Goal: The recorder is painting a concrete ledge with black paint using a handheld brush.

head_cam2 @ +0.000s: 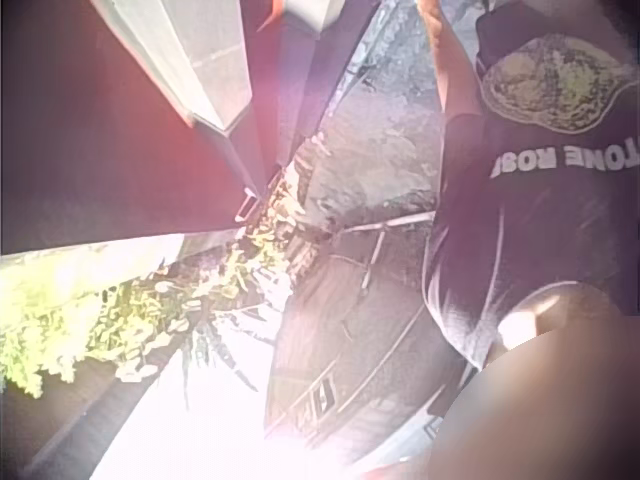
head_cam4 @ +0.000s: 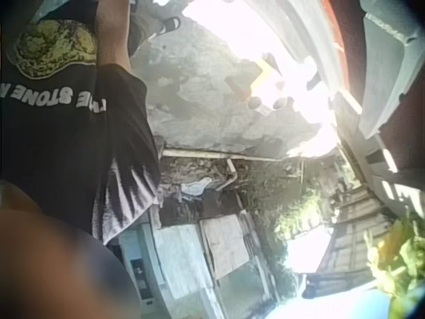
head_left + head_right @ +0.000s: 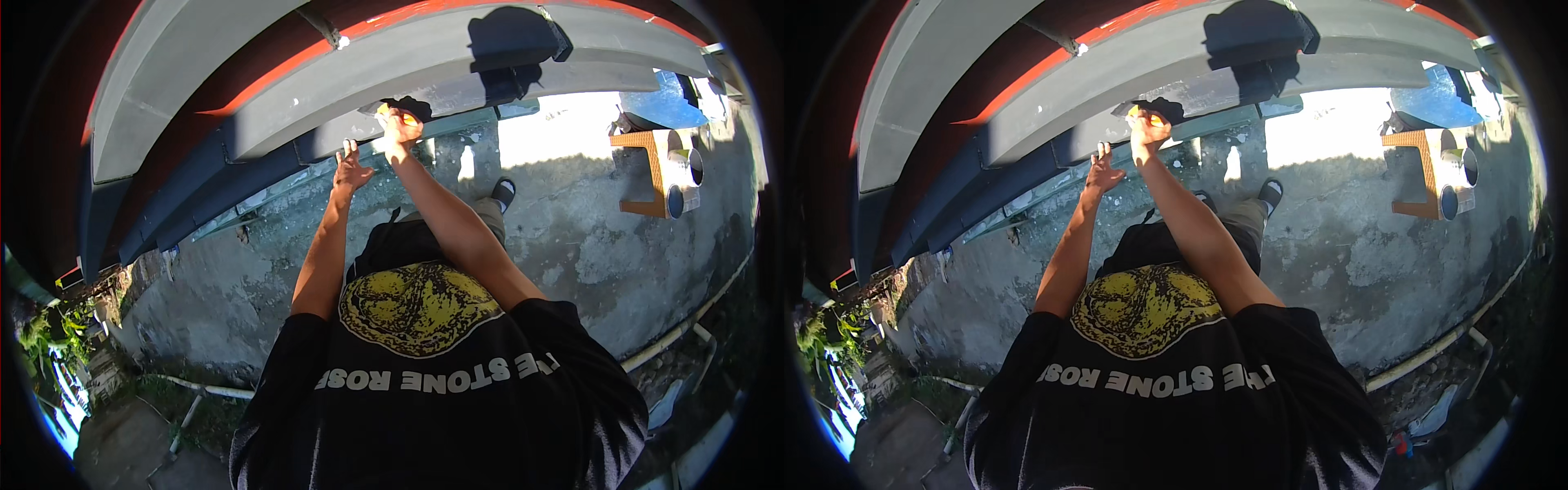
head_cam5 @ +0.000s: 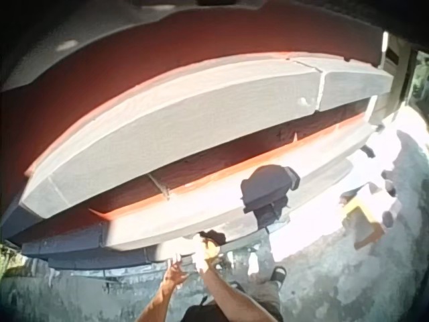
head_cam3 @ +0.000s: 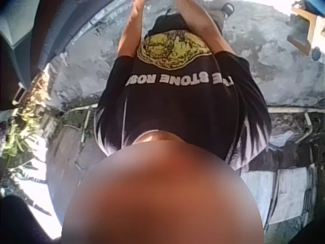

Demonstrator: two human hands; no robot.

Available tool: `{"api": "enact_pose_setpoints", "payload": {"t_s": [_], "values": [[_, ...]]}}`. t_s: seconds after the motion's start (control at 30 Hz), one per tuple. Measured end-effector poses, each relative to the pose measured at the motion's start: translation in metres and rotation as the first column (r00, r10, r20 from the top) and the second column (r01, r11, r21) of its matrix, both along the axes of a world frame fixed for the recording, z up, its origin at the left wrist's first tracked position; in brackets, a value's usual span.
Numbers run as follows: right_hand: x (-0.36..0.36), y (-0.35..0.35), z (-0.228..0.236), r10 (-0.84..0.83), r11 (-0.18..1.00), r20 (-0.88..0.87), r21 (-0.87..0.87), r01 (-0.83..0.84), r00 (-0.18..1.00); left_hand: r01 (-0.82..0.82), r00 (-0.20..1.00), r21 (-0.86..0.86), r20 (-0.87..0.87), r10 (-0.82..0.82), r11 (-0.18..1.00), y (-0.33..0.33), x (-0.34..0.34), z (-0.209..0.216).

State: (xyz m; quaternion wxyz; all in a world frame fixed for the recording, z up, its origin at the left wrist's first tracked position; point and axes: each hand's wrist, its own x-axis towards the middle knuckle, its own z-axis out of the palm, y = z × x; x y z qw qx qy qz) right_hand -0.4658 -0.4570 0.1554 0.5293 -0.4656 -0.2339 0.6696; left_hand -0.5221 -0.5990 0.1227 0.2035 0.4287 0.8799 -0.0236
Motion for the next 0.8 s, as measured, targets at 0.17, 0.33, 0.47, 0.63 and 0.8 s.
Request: {"api": "enact_pose_setpoints", "payload": {"t_s": [0.17, 0.33, 0.47, 0.63, 0.8], "values": [[0.048, 0.1, -0.05, -0.034, 0.996, -0.121, 0.077, 0.044, 0.992, -0.059, 0.99, 0.051, 0.133, 0.052, 0.997, 0.009, 0.0, 0.012], [0.086, 0.152, 0.007, -0.38, 0.924, -0.108, -0.084, 0.372, 0.919, -0.108, 0.985, 0.034, 0.14, 0.103, 0.994, -0.013, 0.003, 0.0], [0.039, 0.077, -0.036, -0.432, 0.798, 0.161, 0.528, 0.292, 0.888, -0.011, 0.997, -0.028, 0.077, 0.013, 1.0, 0.005, 0.002, 0.01], [0.004, 0.024, -0.014, -0.013, 1.0, 0.152, 0.006, 0.012, 0.988, -0.149, 0.973, -0.007, 0.174, 0.148, 0.989, 0.002, 0.003, 0.01], [0.035, 0.073, -0.032, -0.001, 0.998, 0.011, -0.062, 0.002, 1.0, -0.095, 0.986, -0.007, 0.14, 0.095, 0.995, 0.01, 0.001, 0.012]]}}
